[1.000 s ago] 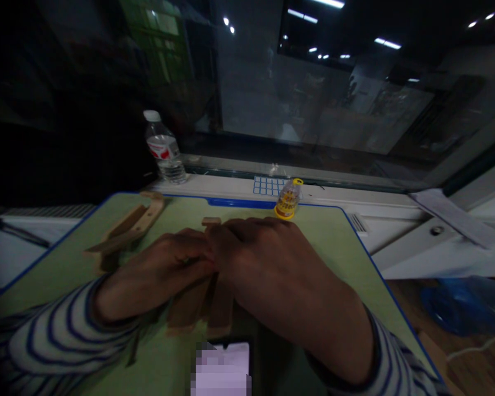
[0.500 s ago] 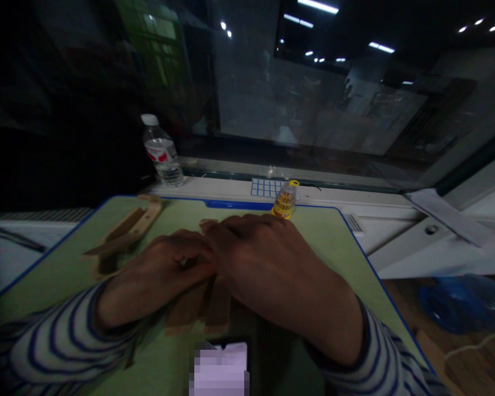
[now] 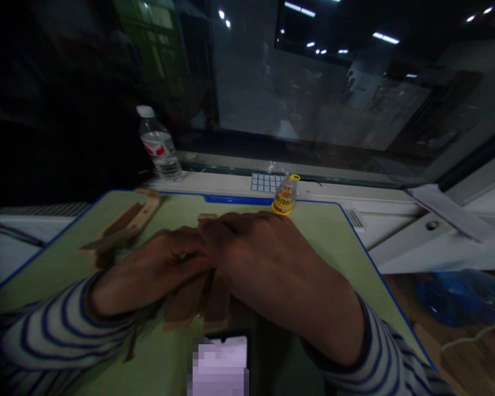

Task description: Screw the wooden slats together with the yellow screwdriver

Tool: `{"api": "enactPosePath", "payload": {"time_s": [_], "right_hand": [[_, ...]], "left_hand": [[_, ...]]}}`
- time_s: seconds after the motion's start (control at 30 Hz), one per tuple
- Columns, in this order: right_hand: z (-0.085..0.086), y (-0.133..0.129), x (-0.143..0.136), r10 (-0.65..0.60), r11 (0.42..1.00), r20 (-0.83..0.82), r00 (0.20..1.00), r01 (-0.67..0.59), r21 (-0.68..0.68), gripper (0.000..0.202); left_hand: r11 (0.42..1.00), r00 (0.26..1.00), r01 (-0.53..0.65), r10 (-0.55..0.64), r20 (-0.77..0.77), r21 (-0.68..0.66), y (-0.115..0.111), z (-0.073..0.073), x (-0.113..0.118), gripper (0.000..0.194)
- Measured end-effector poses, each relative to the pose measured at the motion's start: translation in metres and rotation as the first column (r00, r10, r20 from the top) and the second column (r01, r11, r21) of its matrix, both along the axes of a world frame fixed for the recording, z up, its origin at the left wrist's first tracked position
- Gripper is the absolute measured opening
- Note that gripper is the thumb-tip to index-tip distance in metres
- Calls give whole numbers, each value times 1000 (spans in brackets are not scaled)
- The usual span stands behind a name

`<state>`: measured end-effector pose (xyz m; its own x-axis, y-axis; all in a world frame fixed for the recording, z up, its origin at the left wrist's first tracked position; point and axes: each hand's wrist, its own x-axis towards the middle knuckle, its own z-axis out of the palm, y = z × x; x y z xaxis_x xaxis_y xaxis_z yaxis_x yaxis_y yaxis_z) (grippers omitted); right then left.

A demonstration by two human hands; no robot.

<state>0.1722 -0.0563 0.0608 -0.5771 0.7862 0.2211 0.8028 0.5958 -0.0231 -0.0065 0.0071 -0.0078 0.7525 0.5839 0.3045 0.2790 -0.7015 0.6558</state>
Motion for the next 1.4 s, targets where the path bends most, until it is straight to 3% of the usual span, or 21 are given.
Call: {"api": "enactPosePath", "payload": {"time_s": [0.4,0.83,1.1,1.23,1.4], "right_hand": [[-1,-1,-2,-29,998,45,999,26,58,16],[-2,-3,4,5,997,7,1000,-6,75,30],[10,-16,21,-9,964,-127,992,42,263,21],[-3,-27,41,-74,956,-209,975,129,263,23],[-44,-56,82,-247,915,-290,925,321,245,24]], "left_hand": [[995,999,34,-34,4,-89,1,-1,0,20],[991,999,2,-9,-53,-134,-1,5,-2,26],[976,983,-186,185,15,117,-8,21,-14,31],[963,992,-115,125,-26,243,-24,17,-19,27],[946,991,-109,129,-44,304,-43,-10,-35,29]]}}
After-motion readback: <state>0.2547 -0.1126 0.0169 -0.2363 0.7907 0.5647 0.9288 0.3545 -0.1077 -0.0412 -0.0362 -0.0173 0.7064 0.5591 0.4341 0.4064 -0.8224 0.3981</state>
